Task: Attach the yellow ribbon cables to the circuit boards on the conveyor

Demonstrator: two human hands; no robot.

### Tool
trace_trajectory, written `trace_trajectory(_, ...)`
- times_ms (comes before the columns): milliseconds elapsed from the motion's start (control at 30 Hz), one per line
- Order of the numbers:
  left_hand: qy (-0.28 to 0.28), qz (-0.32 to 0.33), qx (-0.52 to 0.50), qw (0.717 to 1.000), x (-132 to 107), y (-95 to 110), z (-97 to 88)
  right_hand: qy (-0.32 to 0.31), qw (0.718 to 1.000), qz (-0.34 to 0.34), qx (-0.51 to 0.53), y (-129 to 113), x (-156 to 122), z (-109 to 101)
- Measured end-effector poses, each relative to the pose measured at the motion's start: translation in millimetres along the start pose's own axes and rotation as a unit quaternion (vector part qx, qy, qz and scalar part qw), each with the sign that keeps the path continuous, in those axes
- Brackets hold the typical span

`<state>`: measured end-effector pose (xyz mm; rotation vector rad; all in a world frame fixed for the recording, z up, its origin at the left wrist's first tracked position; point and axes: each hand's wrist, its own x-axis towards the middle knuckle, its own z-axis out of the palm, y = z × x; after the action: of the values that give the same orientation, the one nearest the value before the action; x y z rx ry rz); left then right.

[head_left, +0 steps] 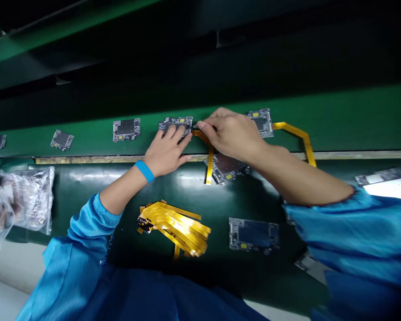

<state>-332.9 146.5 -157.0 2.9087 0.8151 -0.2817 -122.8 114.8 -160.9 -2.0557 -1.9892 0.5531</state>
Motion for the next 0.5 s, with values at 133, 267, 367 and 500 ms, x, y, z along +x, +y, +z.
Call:
trace_trajectory(133, -0.006, -0.003, 0.005, 1.000, 3.5, 5.1, -4.0, -0.027, 1.000, 0.009, -0.010, -0.8, 2.1, 0.3)
trace_trajectory(267, -0.016, -0.007, 0.000, 1.000, 9.7, 10.1, -4.7, -0.051, 0.998, 0.024, -0.039, 1.3, 3.3, -0.6)
trace_trajectory(367, -0.009, 0.000, -0.013, 1.000, 13.3, 12.1, -5.5, -0.058, 0.996, 0.041, -0.060, 5.0, 2.1, -2.7)
trace_trajectory(500, 0.011, 0.006, -0.054, 0.998, 6.7, -0.8, -7.5, -0.031, 0.997, 0.059, -0.047, 4.7, -7.5, -5.5)
